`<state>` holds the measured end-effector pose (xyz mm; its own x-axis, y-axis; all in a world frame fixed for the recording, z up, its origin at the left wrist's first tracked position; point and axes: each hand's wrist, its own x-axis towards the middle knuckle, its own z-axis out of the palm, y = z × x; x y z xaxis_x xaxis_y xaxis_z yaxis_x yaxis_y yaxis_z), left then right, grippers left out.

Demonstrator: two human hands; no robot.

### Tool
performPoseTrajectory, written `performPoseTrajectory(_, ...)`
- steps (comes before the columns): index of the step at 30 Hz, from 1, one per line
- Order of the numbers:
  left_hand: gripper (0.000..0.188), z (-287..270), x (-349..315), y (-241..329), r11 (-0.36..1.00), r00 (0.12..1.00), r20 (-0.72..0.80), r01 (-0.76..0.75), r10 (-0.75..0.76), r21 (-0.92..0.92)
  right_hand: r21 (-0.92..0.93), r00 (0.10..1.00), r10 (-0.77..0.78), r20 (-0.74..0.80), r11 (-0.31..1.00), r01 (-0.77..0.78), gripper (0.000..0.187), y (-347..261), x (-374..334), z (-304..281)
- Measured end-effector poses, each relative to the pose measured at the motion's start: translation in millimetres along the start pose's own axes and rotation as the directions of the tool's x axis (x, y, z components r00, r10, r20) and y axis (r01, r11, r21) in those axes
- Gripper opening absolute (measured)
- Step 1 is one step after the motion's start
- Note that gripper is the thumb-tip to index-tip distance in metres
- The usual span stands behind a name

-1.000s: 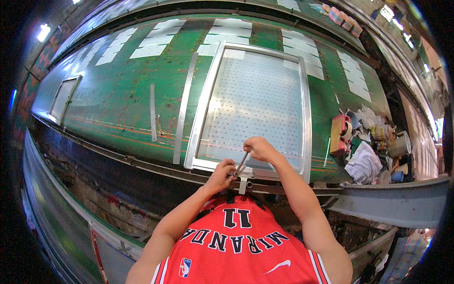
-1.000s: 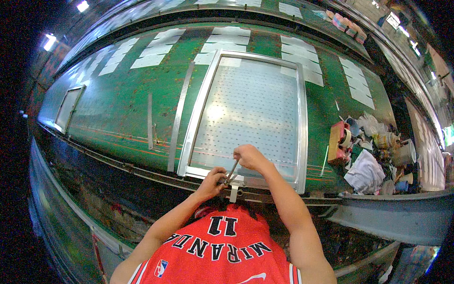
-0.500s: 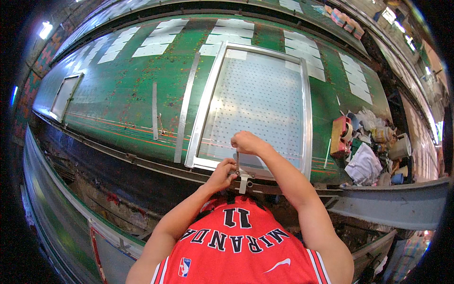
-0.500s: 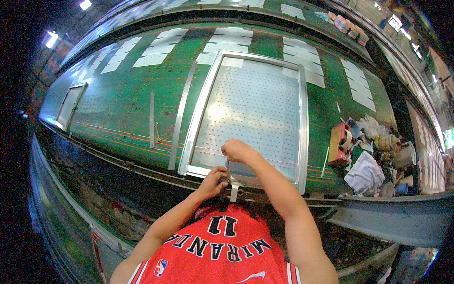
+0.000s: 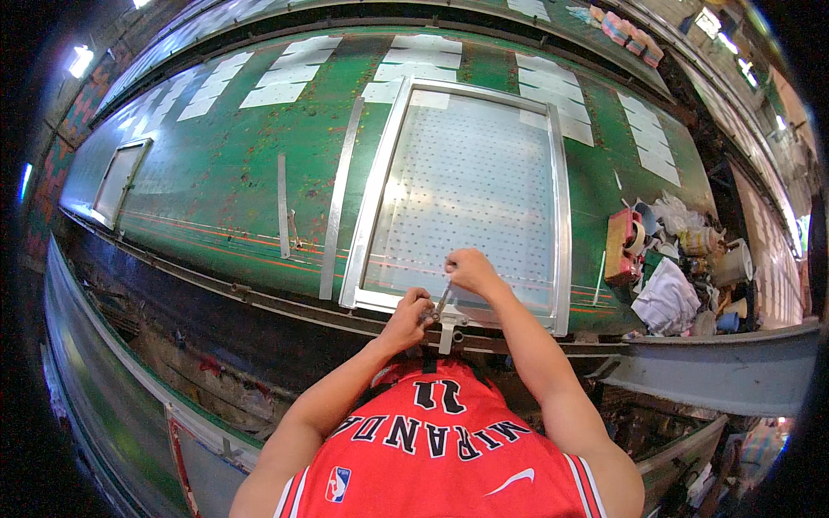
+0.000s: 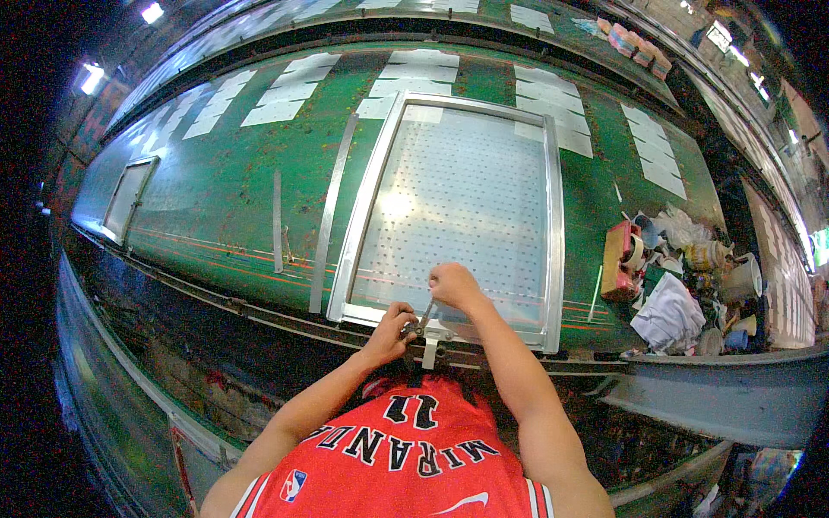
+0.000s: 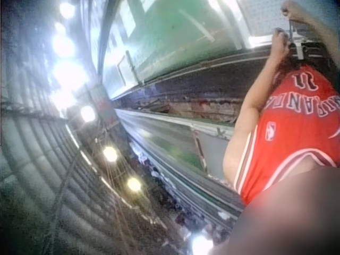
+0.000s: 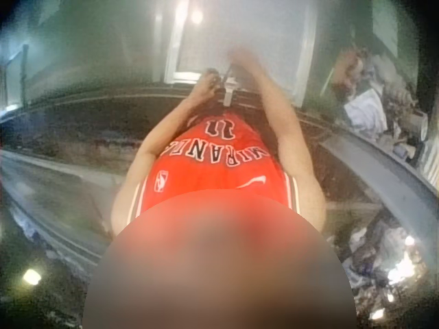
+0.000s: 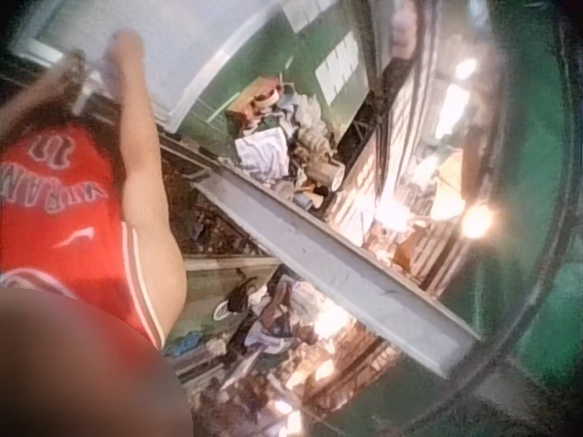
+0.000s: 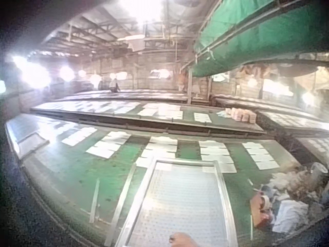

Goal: The person aligns a metal frame on a perforated panel, marks positions with a pencil, and uses a ruler and wrench to secure the frame. The person repeatedly measures and adjusts the frame, then tightens fasteners at the bottom edge.

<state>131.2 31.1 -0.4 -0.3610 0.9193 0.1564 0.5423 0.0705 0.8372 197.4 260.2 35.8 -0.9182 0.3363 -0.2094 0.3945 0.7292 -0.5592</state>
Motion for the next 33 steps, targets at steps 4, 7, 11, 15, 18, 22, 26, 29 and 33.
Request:
performPoseTrajectory(4, 0.028, 0.2, 0.8, 2.5, 1.000, 0.999, 0.029, 0.015, -0.014, -0.004, 0.075, 0.980, 0.116, -0.162, 0.992, -0.105, 0.017, 18.8, -50.8, 4.2)
performPoseTrajectory(7, 0.030, 1.6, 1.0, 1.4, 0.999, 1.000, 0.018, 0.015, -0.014, -0.031, 0.086, 0.952, 0.111, -0.285, 0.992, -0.090, 0.015, 24.0, -63.6, 15.4)
performPoseTrajectory(11, 0.031, 0.1, 1.7, 0.4, 1.000, 1.000, 0.025, 0.017, -0.016, -0.012, 0.076, 0.927, 0.190, -0.322, 0.982, -0.175, 0.020, 24.8, -77.5, 26.8)
performPoseTrajectory(15, 0.035, -0.3, 2.4, 1.4, 1.000, 1.000, -0.004, -0.021, 0.021, -0.023, 0.169, 0.896, 0.223, -0.385, 0.971, -0.169, 0.018, 23.7, -96.6, 34.9)
performPoseTrajectory(18, 0.035, 0.6, 2.5, 2.0, 0.999, 0.999, -0.018, -0.041, 0.041, 0.001, 0.237, 0.906, 0.219, -0.362, 0.962, -0.137, 0.017, 32.1, -90.9, 37.3)
performPoseTrajectory(22, 0.035, 2.0, 1.9, 2.1, 1.000, 1.000, -0.006, -0.012, 0.012, 0.013, 0.453, 0.912, 0.277, -0.302, 0.884, -0.118, 0.018, 46.1, -86.0, 45.1)
performPoseTrajectory(26, 0.035, 0.7, 0.7, 1.9, 1.000, 1.000, 0.003, 0.001, -0.001, 0.018, 0.653, 0.888, 0.433, -0.152, 0.719, -0.239, 0.016, 48.4, -83.7, 50.9)
performPoseTrajectory(29, 0.036, 2.0, 1.0, 2.8, 0.998, 1.000, 0.015, 0.005, -0.005, 0.056, 0.719, 0.907, 0.409, -0.096, 0.659, -0.221, 0.015, 47.4, -87.1, 45.1)
performPoseTrajectory(33, 0.037, 2.9, -0.4, 5.5, 0.994, 1.000, 0.025, 0.006, -0.009, 0.113, 0.774, 0.942, 0.304, -0.142, 0.627, -0.086, 0.015, 43.7, -84.7, 30.2)
